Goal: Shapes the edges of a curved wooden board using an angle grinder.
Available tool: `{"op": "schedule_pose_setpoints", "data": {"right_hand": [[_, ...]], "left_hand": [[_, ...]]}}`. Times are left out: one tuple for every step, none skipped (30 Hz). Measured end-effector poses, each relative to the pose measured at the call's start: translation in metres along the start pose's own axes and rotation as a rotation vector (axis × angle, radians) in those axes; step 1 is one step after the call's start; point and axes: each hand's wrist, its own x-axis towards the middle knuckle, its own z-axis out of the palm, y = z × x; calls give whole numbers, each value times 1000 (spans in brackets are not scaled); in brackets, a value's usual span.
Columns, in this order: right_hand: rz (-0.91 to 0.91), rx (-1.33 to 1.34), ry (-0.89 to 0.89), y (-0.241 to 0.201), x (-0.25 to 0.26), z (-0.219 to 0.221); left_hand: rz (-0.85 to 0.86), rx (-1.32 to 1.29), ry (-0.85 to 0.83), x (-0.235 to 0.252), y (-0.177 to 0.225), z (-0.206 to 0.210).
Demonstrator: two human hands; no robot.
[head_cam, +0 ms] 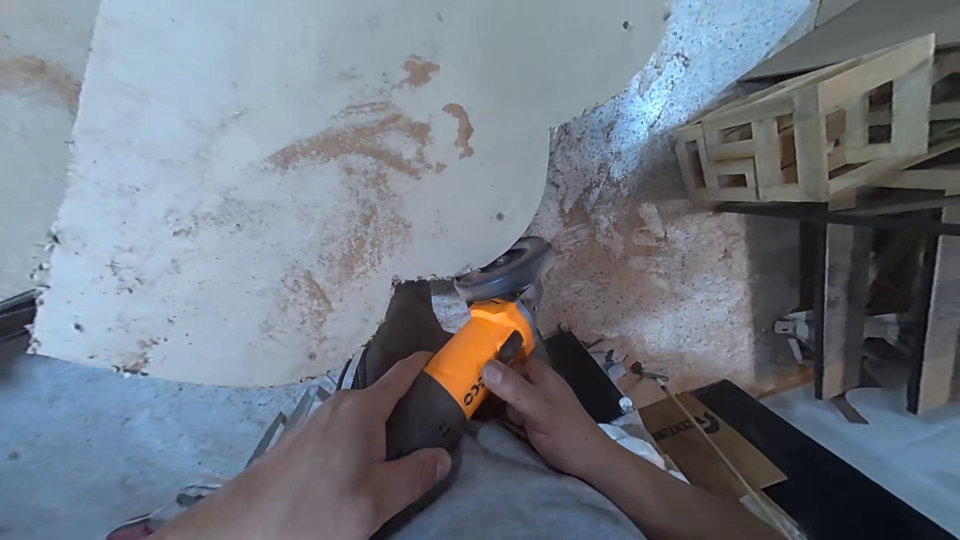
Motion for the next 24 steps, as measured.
{"op": "schedule_pose_setpoints", "data": {"right_hand": [[-7,-26,-1,-2,-1,-4],[-10,-43,6,-5,-2,-7],[-14,-50,12,-7,-3,-10],[-15,-52,17,-9,-4,-12],[-17,-49,23,-11,-6,-15],[-22,-43,25,-14,-7,-18],[-26,-39,16,-16,-7,-21],[-32,-41,7,-18,-7,-23],[-34,-49,-2,-19,-7,-25],[-32,-65,-11,-20,-7,-26],[-27,-76,-16,-20,-7,-26],[-20,-81,-21,-20,-7,-26],[-11,-78,-28,-19,-7,-25],[1,-72,-37,-18,-6,-24],[12,-68,-45,-16,-5,-21],[22,-67,-51,-14,-4,-18],[21,-63,-61,-10,-2,-14],[14,-58,-71,-5,0,-9],[5,-48,-80,0,1,-5],[-3,-26,-86,5,2,1],[-13,7,-93,10,3,7],[-26,49,-98,16,4,13],[-40,90,-103,21,5,21],[-58,133,-113,27,7,29]], "left_hand": [[8,-13,7,2,2,3],[17,-21,16,4,5,6],[22,-25,31,6,7,9],[28,-26,48,8,9,12],[36,-29,63,10,10,16],[43,-39,72,12,12,19],[53,-55,77,14,12,22],[60,-72,78,16,13,24],[69,-87,85,17,12,26],[76,-101,93,17,11,27],[85,-114,102,16,9,29],[91,-125,104,14,7,31],[86,-134,101,12,5,32],[73,-143,98,9,3,32],[55,-150,89,5,0,32],[38,-151,85,1,-2,31],[32,-144,87,-3,-6,30],[33,-129,89,-7,-11,29],[36,-109,89,-11,-16,26],[38,-85,91,-15,-21,23],[38,-58,87,-19,-24,19],[36,-27,81,-23,-27,14],[33,10,71,-27,-30,7],[26,49,56,-31,-31,-1]]}}
